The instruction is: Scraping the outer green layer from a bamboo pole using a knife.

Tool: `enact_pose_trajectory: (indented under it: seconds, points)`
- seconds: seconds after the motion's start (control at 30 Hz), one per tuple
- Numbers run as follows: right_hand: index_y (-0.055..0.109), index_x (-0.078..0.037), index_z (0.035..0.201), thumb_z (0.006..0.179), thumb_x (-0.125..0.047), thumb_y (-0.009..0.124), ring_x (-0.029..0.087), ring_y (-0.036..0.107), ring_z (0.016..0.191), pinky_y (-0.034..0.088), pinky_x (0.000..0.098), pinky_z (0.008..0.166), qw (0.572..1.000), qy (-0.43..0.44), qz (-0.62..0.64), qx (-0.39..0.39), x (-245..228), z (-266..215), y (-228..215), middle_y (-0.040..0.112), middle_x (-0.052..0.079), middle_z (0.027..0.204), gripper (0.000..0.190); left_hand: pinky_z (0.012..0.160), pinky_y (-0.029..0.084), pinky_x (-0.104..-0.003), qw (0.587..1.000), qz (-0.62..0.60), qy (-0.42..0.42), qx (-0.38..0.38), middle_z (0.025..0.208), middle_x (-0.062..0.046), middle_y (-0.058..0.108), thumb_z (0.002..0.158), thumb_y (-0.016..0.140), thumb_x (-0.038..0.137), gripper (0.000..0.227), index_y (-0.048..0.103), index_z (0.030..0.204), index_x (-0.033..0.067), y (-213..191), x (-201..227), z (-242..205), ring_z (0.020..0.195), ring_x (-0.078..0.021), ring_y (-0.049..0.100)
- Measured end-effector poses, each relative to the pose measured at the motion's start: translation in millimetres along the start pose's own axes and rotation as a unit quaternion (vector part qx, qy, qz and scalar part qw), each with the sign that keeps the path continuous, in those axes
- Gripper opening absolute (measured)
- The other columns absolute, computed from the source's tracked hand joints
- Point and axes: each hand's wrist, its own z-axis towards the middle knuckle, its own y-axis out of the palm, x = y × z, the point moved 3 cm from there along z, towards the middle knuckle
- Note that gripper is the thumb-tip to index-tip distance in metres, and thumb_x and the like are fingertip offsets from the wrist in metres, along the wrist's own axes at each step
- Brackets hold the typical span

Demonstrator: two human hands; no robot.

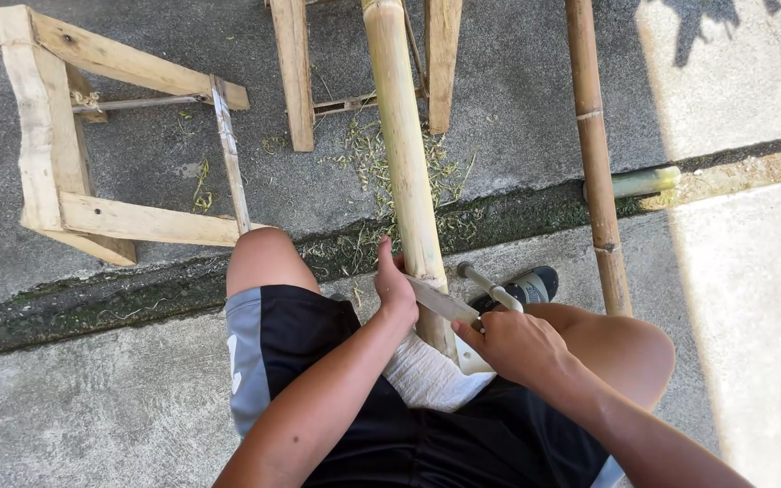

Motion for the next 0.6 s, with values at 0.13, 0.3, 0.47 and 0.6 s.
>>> enact_pose_trajectory:
  seconds: [0.13,0.3,0.47,0.6]
  points:
    - [0.071,-0.003,0.073,0.099,-0.066,0.038,0.038,0.075,0.076,0.059,0.0508,0.076,1.000,0.000,-0.015,-0.015,1,4,-6,0.072,0.021,0.073,0.076,0.086,0.053,-0.041,1.000,-0.007,0.004,0.011,0.091,-0.011,0.071,0.089,0.053,0.069,0.074,0.071,0.098,-0.0015,4,0,0,0.086,-0.0224,0.067]
    - [0.073,-0.004,0.077,0.098,-0.066,0.043,0.041,0.073,0.076,0.057,0.0539,0.076,0.997,-0.041,-0.044,0.048,-6,20,-19,0.071,0.023,0.072,0.072,0.089,0.054,-0.045,1.000,-0.001,0.005,0.005,0.105,-0.017,0.066,0.086,0.047,0.073,0.082,0.058,0.120,-0.0015,29,34,-4,0.096,-0.0276,0.067]
    - [0.075,-0.007,0.085,0.100,-0.065,0.040,0.040,0.076,0.073,0.058,0.0521,0.075,0.999,0.018,0.018,0.023,-21,42,-52,0.072,0.023,0.071,0.069,0.099,0.048,-0.052,0.997,0.040,0.036,-0.047,0.126,-0.023,0.055,0.084,0.033,0.086,0.107,0.043,0.142,-0.0031,52,79,23,0.115,-0.0335,0.060]
    - [0.074,-0.002,0.074,0.097,-0.068,0.050,0.037,0.068,0.065,0.055,0.0500,0.066,0.990,-0.013,0.055,0.128,-6,40,-41,0.067,0.020,0.063,0.073,0.107,0.041,-0.048,0.953,0.115,0.105,-0.261,0.143,-0.015,0.055,0.078,0.014,0.094,0.123,0.041,0.152,-0.0001,32,85,-6,0.129,-0.0247,0.055]
